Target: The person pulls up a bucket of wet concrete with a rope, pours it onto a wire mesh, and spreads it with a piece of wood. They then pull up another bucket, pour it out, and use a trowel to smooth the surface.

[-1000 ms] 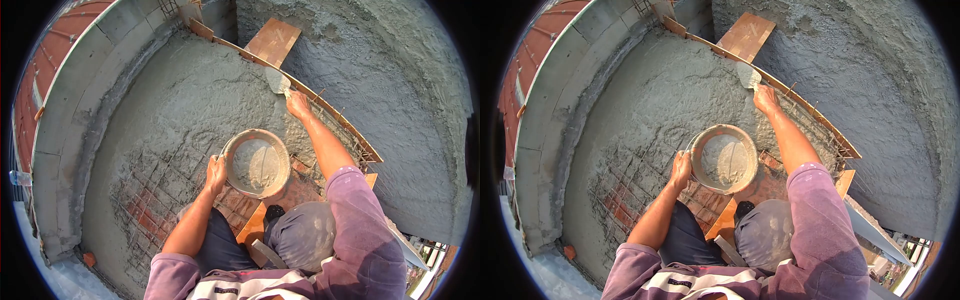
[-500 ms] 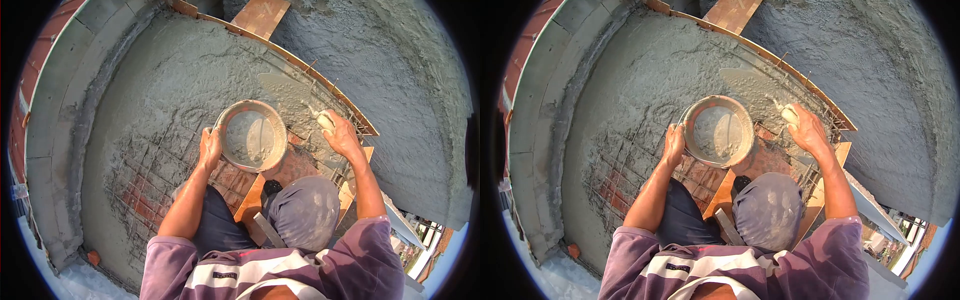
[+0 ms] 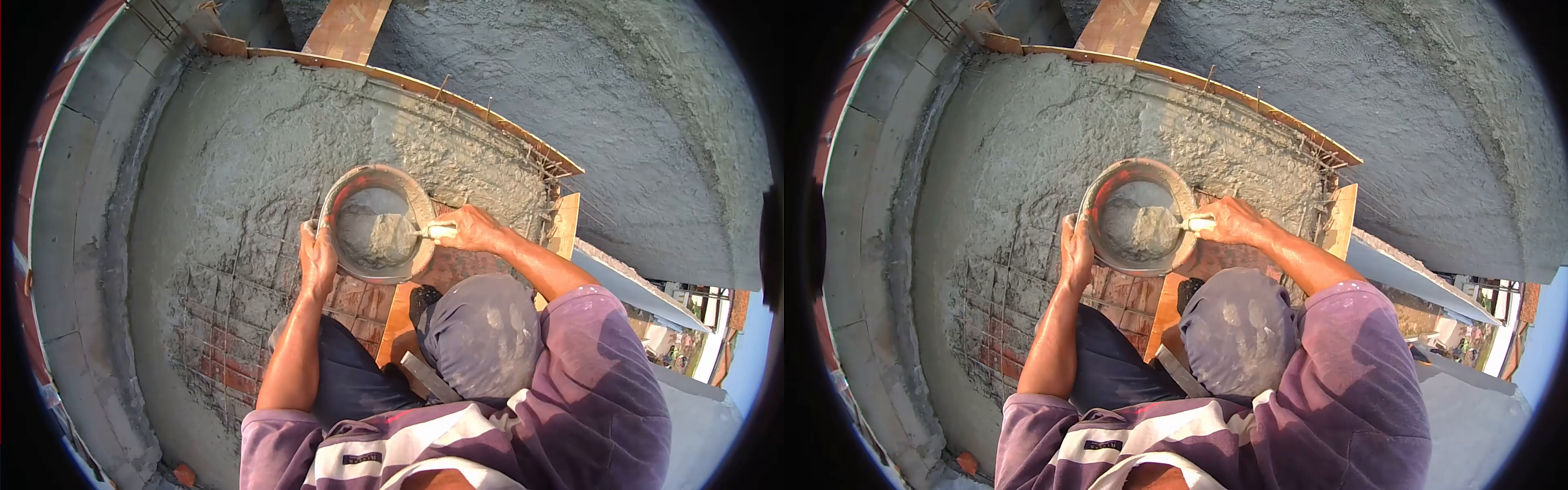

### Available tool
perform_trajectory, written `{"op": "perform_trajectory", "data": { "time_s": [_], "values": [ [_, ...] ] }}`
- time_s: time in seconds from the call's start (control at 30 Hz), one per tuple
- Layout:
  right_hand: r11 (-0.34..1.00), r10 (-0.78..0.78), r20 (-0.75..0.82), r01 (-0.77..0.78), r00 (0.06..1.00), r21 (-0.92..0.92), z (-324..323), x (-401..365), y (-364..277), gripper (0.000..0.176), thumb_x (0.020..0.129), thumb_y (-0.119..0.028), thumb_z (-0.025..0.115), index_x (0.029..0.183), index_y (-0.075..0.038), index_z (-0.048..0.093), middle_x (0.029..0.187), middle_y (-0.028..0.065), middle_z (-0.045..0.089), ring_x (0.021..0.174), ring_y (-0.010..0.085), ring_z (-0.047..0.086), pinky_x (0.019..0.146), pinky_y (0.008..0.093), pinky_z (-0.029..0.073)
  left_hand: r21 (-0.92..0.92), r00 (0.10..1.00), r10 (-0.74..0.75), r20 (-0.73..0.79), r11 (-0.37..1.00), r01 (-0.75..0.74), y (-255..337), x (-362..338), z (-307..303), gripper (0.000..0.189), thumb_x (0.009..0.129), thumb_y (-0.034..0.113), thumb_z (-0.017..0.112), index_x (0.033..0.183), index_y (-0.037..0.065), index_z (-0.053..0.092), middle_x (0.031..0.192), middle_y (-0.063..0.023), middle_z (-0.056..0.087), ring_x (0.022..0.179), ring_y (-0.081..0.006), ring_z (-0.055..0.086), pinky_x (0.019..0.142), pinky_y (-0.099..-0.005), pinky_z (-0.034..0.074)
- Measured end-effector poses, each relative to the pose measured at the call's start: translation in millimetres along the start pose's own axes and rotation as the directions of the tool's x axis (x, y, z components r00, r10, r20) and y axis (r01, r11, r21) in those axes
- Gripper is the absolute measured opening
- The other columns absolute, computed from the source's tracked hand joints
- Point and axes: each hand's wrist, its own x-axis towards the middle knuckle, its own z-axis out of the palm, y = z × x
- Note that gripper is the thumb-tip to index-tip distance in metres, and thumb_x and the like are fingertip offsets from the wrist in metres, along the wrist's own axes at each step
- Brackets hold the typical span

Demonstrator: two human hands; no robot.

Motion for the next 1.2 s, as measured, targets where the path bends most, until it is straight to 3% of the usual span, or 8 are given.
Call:
{"op": "perform_trajectory", "data": {
  "time_s": [0.2, 0.53, 0.7, 0.73, 0.87, 0.97, 1.07, 1.2],
  "values": [
    [0.981, 0.07, -0.122, -0.046, 0.99, 0.19, -7, -20, -2, 0.041, 0.081, -0.029, 0.078, 0.119, -0.013, 0.076, 0.096, 0.0129, 0.077, 0.082, 0.0256, 0.074, 0.077, 0.0367, 0.056, 0.014, 0.997, 0.072, -0.03, 0.997, -0.072, -24, 12, -10, 0.035, 0.103, 0.031, 0.051, 0.115, -0.001, 0.054, 0.1, -0.0131, 0.062, 0.088, -0.019, 0.055, 0.079, -0.036, 0.048],
    [0.878, 0.341, -0.23, -0.221, 0.911, 0.425, -82, -71, 60, 0.038, 0.084, -0.019, 0.081, 0.119, -0.004, 0.075, 0.103, 0.0065, 0.077, 0.089, 0.0102, 0.067, 0.08, 0.0299, 0.054, -0.114, 1.0, -0.013, 0.004, 0.993, 0.014, -21, 14, -19, 0.032, 0.105, 0.026, 0.046, 0.122, -0.001, 0.053, 0.104, -0.0135, 0.063, 0.087, -0.0212, 0.06, 0.075, -0.0361, 0.052],
    [0.937, 0.341, -0.551, -0.32, 0.761, 0.138, -137, -103, 101, 0.042, 0.081, -0.019, 0.077, 0.122, -0.009, 0.074, 0.11, 0.0161, 0.076, 0.099, 0.0295, 0.073, 0.09, 0.0383, 0.055, -0.107, 1.0, -0.02, 0.01, 0.994, 0.021, -35, 20, -26, 0.034, 0.105, 0.025, 0.046, 0.126, -0.001, 0.053, 0.107, -0.0141, 0.063, 0.089, -0.0223, 0.061, 0.076, -0.0375, 0.053],
    [0.884, 0.359, -0.617, -0.468, 0.7, -0.017, -144, -107, 95, 0.044, 0.083, -0.018, 0.074, 0.127, -0.015, 0.071, 0.113, 0.0166, 0.073, 0.106, 0.0363, 0.069, 0.093, 0.0435, 0.054, -0.104, 0.999, -0.031, 0.006, 0.994, 0.032, -35, 20, -26, 0.034, 0.105, 0.024, 0.046, 0.126, -0.001, 0.053, 0.107, -0.0138, 0.063, 0.089, -0.0221, 0.061, 0.077, -0.0375, 0.052],
    [0.534, 0.114, -0.653, -0.6, 0.749, -0.596, -134, -95, 151, 0.05, 0.086, -0.014, 0.069, 0.135, -0.02, 0.065, 0.106, 0.0113, 0.061, 0.104, 0.0311, 0.062, 0.089, 0.0466, 0.051, -0.095, 0.997, -0.073, 0.004, 0.993, 0.073, -24, 16, -22, 0.031, 0.104, 0.023, 0.046, 0.122, 0.0, 0.055, 0.103, -0.012, 0.062, 0.086, -0.0205, 0.059, 0.075, -0.0373, 0.052],
    [0.467, 0.051, -0.68, -0.619, 0.731, -0.631, -134, -99, 143, 0.052, 0.084, -0.011, 0.069, 0.135, -0.018, 0.065, 0.103, 0.0113, 0.061, 0.101, 0.0306, 0.062, 0.087, 0.0465, 0.051, -0.103, 0.999, -0.041, 0.01, 0.994, 0.041, -27, 16, -21, 0.029, 0.103, 0.024, 0.046, 0.119, 0.001, 0.055, 0.1, -0.011, 0.061, 0.083, -0.0195, 0.058, 0.072, -0.0371, 0.052],
    [0.599, 0.048, -0.722, -0.599, 0.69, -0.532, -138, -109, 83, 0.052, 0.084, -0.011, 0.07, 0.135, -0.016, 0.064, 0.1, 0.0104, 0.06, 0.102, 0.0307, 0.062, 0.086, 0.0464, 0.051, -0.075, 0.993, -0.12, 0.019, 0.99, 0.121, -13, 8, -19, 0.029, 0.103, 0.025, 0.047, 0.119, 0.001, 0.054, 0.098, -0.0102, 0.06, 0.081, -0.0192, 0.057, 0.071, -0.037, 0.051],
    [0.807, -0.047, -0.511, -0.269, 0.858, -0.526, -130, -91, 0, 0.049, 0.084, -0.012, 0.07, 0.133, -0.012, 0.064, 0.098, 0.012, 0.06, 0.096, 0.0306, 0.064, 0.084, 0.0463, 0.052, -0.083, 0.989, -0.145, -0.001, 0.986, 0.145, -7, 10, -13, 0.03, 0.103, 0.026, 0.047, 0.119, 0.002, 0.053, 0.098, -0.0096, 0.059, 0.081, -0.0188, 0.057, 0.071, -0.0363, 0.051]
  ]
}}
